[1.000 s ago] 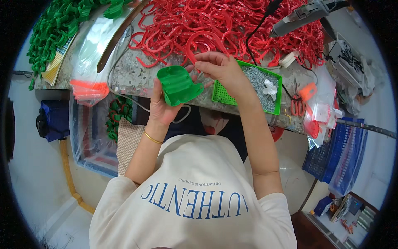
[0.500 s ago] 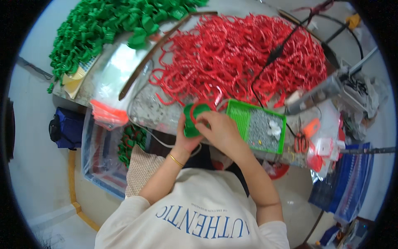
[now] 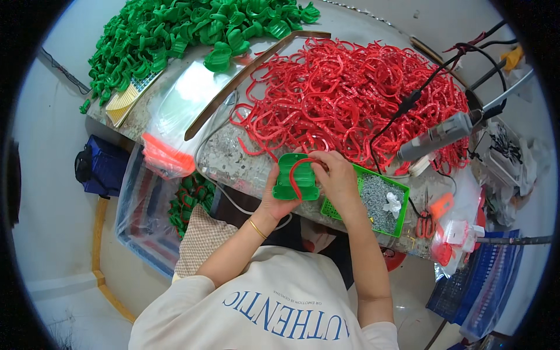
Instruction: Assemble red loops and green plastic components using a handheld tool.
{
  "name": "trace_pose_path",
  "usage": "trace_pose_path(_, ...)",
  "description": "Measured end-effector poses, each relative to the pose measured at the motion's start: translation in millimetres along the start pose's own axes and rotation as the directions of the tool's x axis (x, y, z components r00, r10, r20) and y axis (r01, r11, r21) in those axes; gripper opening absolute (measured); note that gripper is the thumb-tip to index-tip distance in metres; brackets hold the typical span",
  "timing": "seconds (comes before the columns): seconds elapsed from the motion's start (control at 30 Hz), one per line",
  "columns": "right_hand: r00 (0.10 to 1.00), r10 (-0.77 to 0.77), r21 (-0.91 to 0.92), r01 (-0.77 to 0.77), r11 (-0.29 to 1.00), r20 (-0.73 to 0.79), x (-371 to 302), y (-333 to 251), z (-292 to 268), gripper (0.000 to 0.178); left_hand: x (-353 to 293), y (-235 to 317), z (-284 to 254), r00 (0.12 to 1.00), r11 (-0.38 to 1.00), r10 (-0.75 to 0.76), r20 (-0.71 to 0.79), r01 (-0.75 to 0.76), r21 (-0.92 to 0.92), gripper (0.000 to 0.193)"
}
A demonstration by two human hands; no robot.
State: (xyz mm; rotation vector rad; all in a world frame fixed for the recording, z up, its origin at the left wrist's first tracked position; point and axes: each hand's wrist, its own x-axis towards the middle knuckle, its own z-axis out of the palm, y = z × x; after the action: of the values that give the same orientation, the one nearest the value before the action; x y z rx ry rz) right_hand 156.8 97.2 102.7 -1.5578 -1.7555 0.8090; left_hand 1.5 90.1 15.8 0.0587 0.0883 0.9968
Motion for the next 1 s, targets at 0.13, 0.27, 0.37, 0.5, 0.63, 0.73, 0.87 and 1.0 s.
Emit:
trace_pose_path(0.13,0.997,-0.012,-0.012,0.011,1.0,-0.076,0.3,11.3,6.1,0.015,-6.4,-0.1,5.7,0.999,0.998,-0.047,0.01,0.048,-0.049,0.067)
trace_pose_path(0.27,0.976,-0.028,-0.036,0.02,0.999,-0.216,0.3,-1.0,1.2,0.013,-15.1,2.3,12.0,0.988,0.981,-0.126,0.085,0.137,-0.137,0.066)
trace_pose_path(0.37,0.959,-0.064,-0.09,0.04,0.995,-0.275,-1.9,-13.9,0.5,0.012,-24.0,-2.2,11.5,0.996,0.997,-0.071,0.045,0.07,0.035,0.069)
trace_pose_path(0.5,0.968,-0.085,-0.297,0.011,0.955,-0.237,-5.6,-16.4,8.7,0.015,-27.8,-10.4,2.7,0.995,0.993,-0.074,-0.061,0.079,0.09,0.074)
trace_pose_path(0.63,0.985,0.007,-0.15,-0.033,0.988,-0.172,-4.7,-7.1,3.8,0.017,-28.8,-13.0,4.2,0.997,0.995,-0.077,0.017,0.076,0.069,0.077)
trace_pose_path(0.73,0.966,0.008,-0.038,-0.018,0.999,-0.258,-7.9,-19.0,-2.3,0.018,-26.7,-14.1,4.9,0.997,0.995,-0.027,0.066,0.02,0.099,0.077)
trace_pose_path(0.87,0.968,0.038,0.179,0.008,0.984,-0.248,-7.0,-7.1,7.9,0.017,-25.5,-13.2,-7.3,0.999,0.997,-0.029,-0.037,0.031,0.067,0.068)
trace_pose_path(1.0,0.974,0.129,0.132,-0.105,0.986,-0.186,-7.9,-5.3,16.1,0.018,-21.7,-11.5,-14.6,0.998,0.997,-0.047,-0.051,0.05,0.065,0.061)
